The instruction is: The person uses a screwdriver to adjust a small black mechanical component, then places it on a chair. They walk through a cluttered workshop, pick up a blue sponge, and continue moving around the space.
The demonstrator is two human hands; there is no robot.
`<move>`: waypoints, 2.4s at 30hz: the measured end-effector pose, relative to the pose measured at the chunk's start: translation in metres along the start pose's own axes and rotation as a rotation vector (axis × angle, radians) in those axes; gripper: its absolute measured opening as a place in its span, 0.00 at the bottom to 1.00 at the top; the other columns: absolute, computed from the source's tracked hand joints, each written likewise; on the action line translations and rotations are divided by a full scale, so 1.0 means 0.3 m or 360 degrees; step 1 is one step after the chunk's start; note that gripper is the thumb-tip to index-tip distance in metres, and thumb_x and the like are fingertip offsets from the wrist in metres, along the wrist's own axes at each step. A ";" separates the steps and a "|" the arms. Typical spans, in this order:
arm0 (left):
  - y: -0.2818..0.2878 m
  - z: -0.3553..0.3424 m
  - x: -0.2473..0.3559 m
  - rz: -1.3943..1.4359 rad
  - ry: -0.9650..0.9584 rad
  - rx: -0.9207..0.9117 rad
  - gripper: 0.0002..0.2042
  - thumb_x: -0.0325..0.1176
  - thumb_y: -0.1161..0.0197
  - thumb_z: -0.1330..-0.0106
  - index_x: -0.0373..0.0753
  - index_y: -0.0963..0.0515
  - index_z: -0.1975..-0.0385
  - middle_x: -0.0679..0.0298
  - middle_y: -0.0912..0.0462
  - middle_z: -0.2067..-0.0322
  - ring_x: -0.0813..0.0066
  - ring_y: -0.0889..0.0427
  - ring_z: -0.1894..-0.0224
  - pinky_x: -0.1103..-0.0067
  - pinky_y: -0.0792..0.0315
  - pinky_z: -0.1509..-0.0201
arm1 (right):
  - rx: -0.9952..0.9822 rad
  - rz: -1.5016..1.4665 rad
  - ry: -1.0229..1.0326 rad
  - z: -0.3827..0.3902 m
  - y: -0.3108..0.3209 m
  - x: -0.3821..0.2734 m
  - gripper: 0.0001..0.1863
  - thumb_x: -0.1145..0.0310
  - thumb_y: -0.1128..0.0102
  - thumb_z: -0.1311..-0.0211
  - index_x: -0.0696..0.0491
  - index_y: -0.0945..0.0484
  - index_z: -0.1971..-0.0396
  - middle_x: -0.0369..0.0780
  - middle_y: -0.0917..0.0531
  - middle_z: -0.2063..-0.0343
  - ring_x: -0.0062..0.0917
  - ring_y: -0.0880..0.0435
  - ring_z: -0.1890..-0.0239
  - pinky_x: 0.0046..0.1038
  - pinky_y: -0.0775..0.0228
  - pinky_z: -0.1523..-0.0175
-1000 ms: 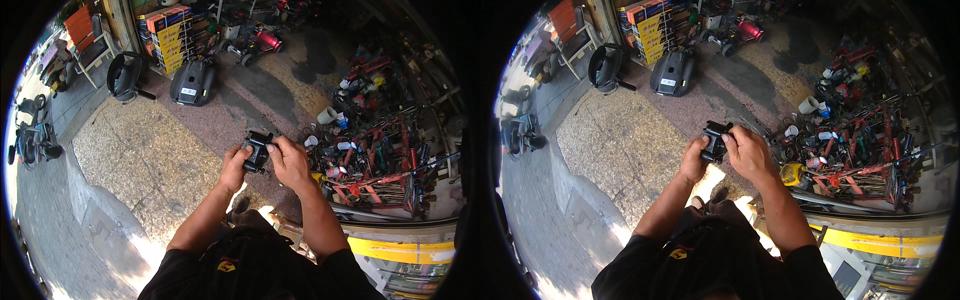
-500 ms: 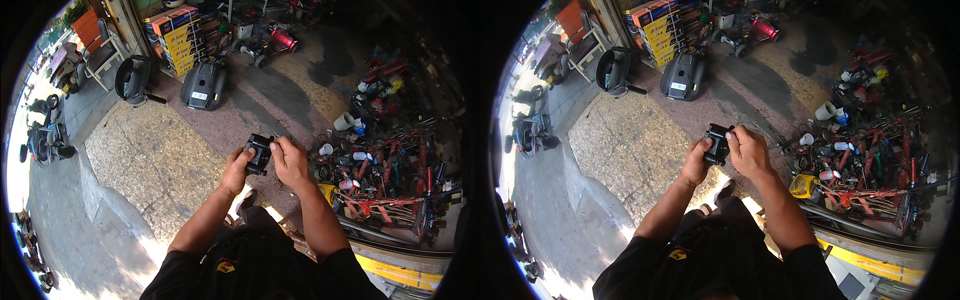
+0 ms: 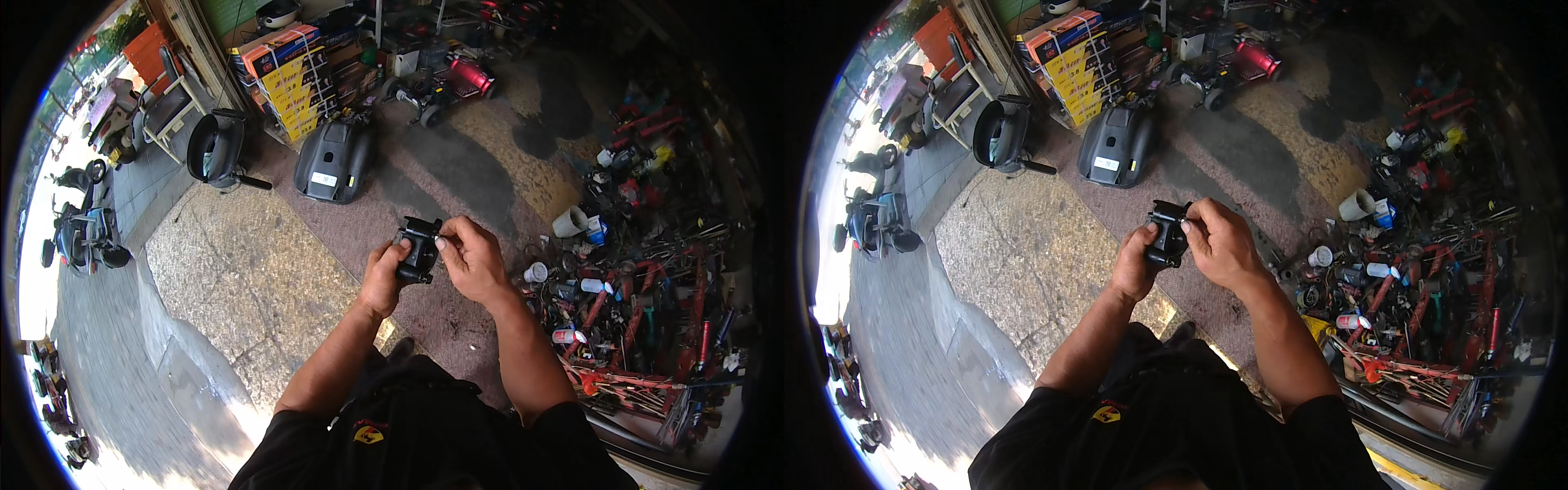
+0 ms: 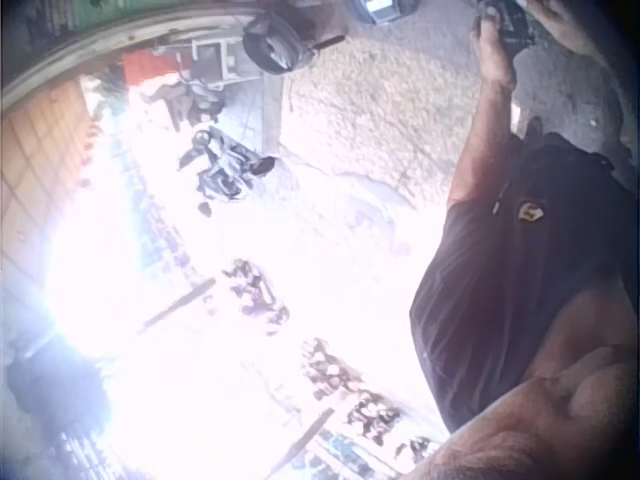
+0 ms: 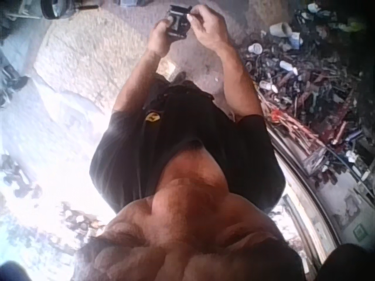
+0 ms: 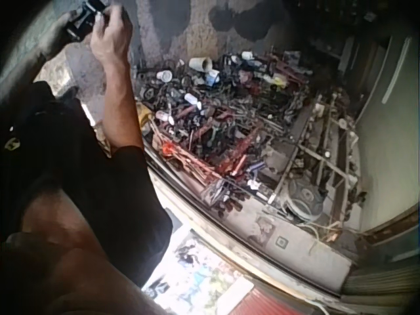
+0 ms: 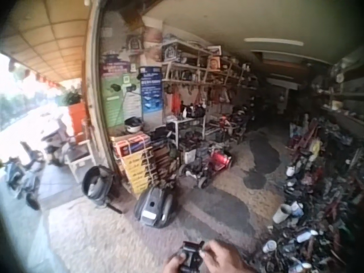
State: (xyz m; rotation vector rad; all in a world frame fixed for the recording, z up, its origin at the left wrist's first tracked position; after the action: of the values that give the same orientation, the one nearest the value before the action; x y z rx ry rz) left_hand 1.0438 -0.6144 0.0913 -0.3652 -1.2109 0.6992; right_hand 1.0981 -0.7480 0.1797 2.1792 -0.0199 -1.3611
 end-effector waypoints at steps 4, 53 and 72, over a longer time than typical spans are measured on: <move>-0.054 -0.109 0.029 -0.0052 0.0021 -0.0095 0.19 0.46 0.44 0.35 0.33 0.25 0.56 0.60 0.19 0.66 0.70 0.19 0.66 0.74 0.24 0.63 | -0.0084 0.0178 -0.0174 -0.105 0.056 0.062 0.08 0.69 0.42 0.35 0.59 0.27 0.67 0.43 0.20 0.76 0.31 0.21 0.75 0.31 0.31 0.70; -0.702 -1.442 0.347 -0.0316 -0.0587 -0.0165 0.25 0.23 0.26 0.52 0.30 0.31 0.54 0.60 0.21 0.62 0.75 0.21 0.62 0.78 0.23 0.56 | 0.0057 -0.1743 -0.0697 -1.175 0.608 0.848 0.10 0.65 0.47 0.31 0.57 0.27 0.59 0.37 0.21 0.74 0.21 0.21 0.77 0.23 0.28 0.74; -0.869 -1.947 0.305 0.0270 0.0104 -0.0560 0.24 0.35 0.31 0.45 0.36 0.29 0.49 0.61 0.22 0.58 0.67 0.21 0.56 0.65 0.24 0.49 | 0.0162 -0.0780 -0.0730 -1.443 0.763 1.034 0.05 0.74 0.42 0.34 0.57 0.27 0.61 0.33 0.23 0.71 0.13 0.25 0.75 0.19 0.32 0.72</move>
State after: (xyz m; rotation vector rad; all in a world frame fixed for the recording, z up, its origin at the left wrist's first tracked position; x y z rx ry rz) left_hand 1.6851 -0.6855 0.1226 -0.7851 -1.2503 0.6126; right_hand 1.6709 -0.8376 0.1716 1.9749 0.2944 -2.1549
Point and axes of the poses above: each hand's wrist, its own z-axis away from the middle knuckle, its own y-axis out of the back of the hand, x = y × z, the point moved 5 cm from there along -z, towards the middle knuckle
